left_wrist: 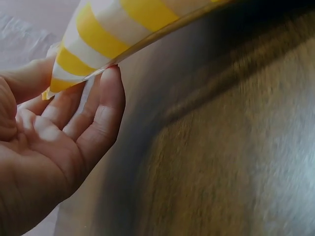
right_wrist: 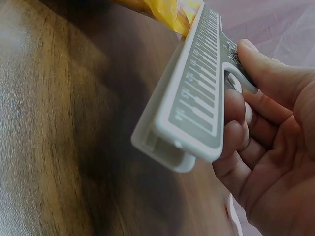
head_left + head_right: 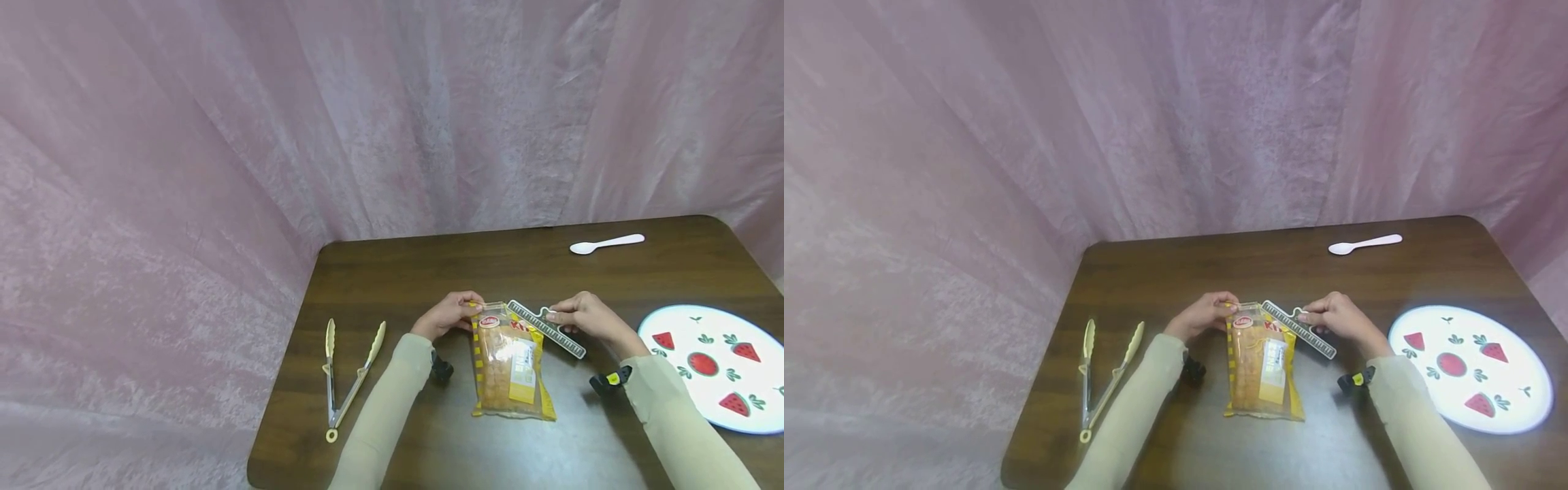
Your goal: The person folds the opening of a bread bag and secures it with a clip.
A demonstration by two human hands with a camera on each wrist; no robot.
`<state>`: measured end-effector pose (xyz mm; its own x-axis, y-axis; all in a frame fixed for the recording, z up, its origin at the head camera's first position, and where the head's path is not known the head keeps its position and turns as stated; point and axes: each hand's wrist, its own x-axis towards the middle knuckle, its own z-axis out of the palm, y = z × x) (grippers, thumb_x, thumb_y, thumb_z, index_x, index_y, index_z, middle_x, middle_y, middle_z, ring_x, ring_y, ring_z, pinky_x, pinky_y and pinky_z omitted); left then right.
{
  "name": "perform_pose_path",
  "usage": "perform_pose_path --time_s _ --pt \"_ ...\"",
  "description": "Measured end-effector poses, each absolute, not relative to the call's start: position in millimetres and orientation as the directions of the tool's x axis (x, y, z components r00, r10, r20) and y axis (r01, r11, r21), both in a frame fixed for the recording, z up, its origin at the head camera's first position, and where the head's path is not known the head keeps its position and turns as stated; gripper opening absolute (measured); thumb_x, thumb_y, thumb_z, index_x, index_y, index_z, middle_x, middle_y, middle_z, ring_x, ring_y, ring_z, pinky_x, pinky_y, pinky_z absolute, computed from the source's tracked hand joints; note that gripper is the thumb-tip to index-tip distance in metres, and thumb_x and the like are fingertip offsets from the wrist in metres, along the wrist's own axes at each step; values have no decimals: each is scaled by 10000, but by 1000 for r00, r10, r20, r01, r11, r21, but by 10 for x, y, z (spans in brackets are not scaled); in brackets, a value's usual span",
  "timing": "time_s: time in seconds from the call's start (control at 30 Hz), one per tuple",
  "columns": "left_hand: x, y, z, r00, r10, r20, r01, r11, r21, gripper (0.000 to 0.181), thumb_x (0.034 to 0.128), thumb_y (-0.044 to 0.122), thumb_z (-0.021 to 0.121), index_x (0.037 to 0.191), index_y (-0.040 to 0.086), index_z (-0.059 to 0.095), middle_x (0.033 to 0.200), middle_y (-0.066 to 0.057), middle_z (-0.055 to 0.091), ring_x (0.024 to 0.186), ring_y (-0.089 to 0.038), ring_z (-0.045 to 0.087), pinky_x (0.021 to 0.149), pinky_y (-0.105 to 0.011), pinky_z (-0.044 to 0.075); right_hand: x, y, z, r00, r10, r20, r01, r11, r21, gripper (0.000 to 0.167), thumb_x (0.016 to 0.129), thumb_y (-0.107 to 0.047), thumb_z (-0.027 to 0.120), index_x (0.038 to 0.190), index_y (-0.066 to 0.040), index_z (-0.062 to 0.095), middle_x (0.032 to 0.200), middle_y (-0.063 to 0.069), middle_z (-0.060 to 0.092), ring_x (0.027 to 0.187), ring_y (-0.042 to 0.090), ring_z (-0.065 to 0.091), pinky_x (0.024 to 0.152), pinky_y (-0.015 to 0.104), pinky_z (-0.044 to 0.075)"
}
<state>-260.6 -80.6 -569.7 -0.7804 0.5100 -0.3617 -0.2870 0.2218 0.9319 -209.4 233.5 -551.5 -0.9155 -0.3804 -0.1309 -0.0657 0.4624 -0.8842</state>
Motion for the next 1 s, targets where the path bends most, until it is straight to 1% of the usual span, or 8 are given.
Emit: perform_pose_path --time_s 0.13,0.27,0.43,0.7,1.0 --pt "-2602 -798 -5709 -770 526 -362 -315 180 932 135 1025 98 588 1136 29 625 1005 -69 673 813 -180 643 658 -305 552 -2091 2351 -5499 -913 -388 -130 -69 458 -886 264 953 -117 701 1072 118 723 741 59 646 602 143 544 550 308 498" --pt "-2607 -795 -5740 -759 537 -369 -340 157 927 113 1032 92 573 1124 41 615 995 -56 667 816 -175 643 661 -302 548 -2084 2366 -5497 -911 -394 -123 -72 444 -893 251 950 -109 700 1057 117 726 737 49 646 597 133 542 548 309 498" --pt "-2603 -796 -5745 -747 560 -359 -342 139 929 97 1037 78 556 1110 30 596 972 -56 660 809 -173 641 659 -313 546 -2092 2358 -5515 -905 -414 -97 -105 438 -893 236 951 -81 691 1050 130 721 728 21 650 588 117 550 540 304 505" --pt "-2603 -796 -5725 -736 579 -351 -351 117 929 93 1042 75 545 1115 26 576 966 -52 658 829 -173 649 681 -325 554 -2113 2343 -5508 -902 -417 -109 -86 421 -903 255 953 -53 677 1090 162 693 773 88 673 597 116 554 546 302 507" --pt "-2610 -795 -5683 -728 589 -351 -360 107 927 61 1051 74 525 1083 45 569 950 -52 656 820 -171 652 671 -306 552 -2107 2327 -5535 -899 -432 -67 -116 384 -916 239 954 -60 678 1085 138 711 738 48 665 574 112 531 520 296 481"
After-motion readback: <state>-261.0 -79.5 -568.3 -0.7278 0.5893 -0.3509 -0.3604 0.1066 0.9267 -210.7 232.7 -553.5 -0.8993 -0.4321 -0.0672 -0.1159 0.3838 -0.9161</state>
